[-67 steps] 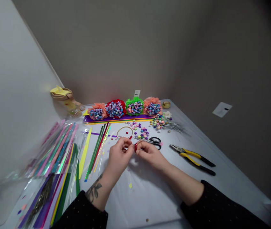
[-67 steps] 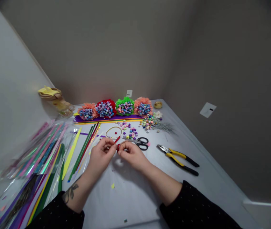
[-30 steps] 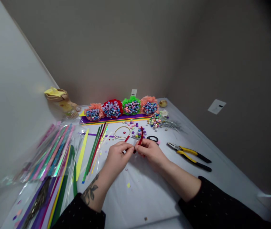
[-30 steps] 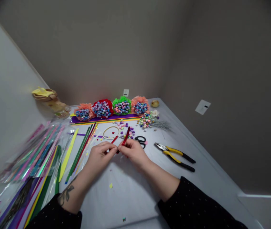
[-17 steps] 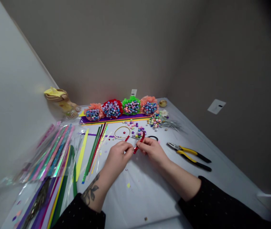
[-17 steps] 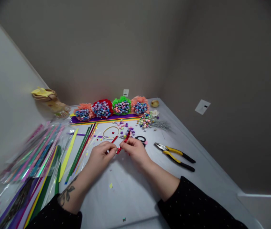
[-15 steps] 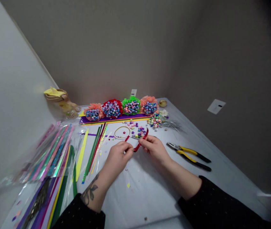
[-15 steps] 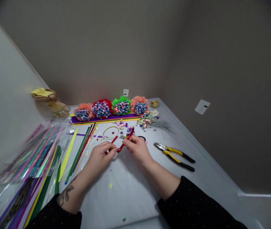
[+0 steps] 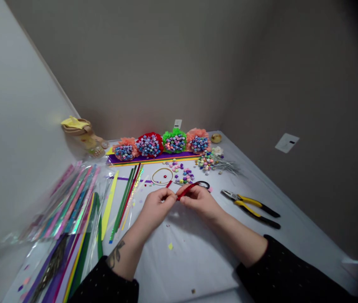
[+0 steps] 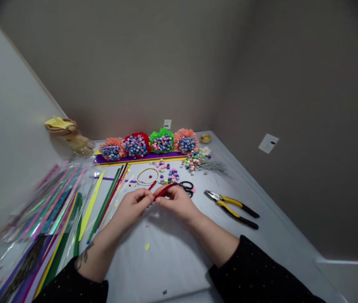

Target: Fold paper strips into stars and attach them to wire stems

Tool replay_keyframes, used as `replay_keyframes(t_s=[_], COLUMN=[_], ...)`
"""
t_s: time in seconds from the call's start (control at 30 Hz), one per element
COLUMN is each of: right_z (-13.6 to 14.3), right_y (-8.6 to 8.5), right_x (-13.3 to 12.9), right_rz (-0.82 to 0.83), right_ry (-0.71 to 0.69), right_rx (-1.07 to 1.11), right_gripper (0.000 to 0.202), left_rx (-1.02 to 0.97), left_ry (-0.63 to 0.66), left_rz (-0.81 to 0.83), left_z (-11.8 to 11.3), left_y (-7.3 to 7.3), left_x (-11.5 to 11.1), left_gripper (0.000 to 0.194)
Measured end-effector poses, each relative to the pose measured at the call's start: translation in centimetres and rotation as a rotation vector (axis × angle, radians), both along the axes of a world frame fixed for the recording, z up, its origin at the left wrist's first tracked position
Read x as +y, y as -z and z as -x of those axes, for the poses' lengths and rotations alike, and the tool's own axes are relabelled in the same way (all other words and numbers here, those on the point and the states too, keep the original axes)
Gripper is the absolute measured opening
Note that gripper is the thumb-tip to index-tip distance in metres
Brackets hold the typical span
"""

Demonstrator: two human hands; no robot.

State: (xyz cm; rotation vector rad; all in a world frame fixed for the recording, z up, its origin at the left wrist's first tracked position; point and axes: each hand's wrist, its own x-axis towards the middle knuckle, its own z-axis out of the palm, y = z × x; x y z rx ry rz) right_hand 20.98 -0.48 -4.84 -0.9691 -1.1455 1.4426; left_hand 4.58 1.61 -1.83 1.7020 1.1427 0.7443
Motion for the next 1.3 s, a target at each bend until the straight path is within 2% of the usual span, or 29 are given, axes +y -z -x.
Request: replay_keyframes(t_s=[0.07, 0.27, 0.37, 0.7, 0.93, 1.13, 1.3], right_z=[0.00, 0.21, 0.25, 0.17, 0.06, -0.31, -0.17], right_y=[-0.10, -0.05, 0.12, 0.37, 0.24, 0.29, 0.27], right_x=[0.08, 0.10, 0.06, 0.35, 0.34, 0.35, 0.20], right_rz=[0.027, 0.091, 0.098, 0.107, 0.128, 0.062, 0.074], right_ry=[0.002, 0.028, 0.035, 0.022, 0.018, 0.166, 0.078], right_rx=[0.003, 0.002, 0.006, -0.007, -0.042, -0.062, -0.010], right_gripper=[0.022, 0.017, 0.014, 0.019, 0.024, 0.021, 0.022], left_rx=[0.015, 0.102, 0.115, 0.143, 0.173, 0.106, 0.086], left_ry=[-0.014, -0.014, 0.016, 0.006, 0.056, 0.039, -0.027], left_rz=[-0.053, -0.384, -0.437, -0.441, -0.408, -0.296, -0.213], left_z=[0.00, 0.09, 0.17, 0.26, 0.30, 0.20, 0.10], left_y=[-0.01, 0.32, 0.49, 0.85, 0.50, 0.42, 0.14], left_x=[-0.09, -0.51, -0.60, -0.44, -0.44, -0.24, -0.22], left_gripper=[0.018, 0.015, 0.015, 0.016, 0.017, 0.016, 0.015])
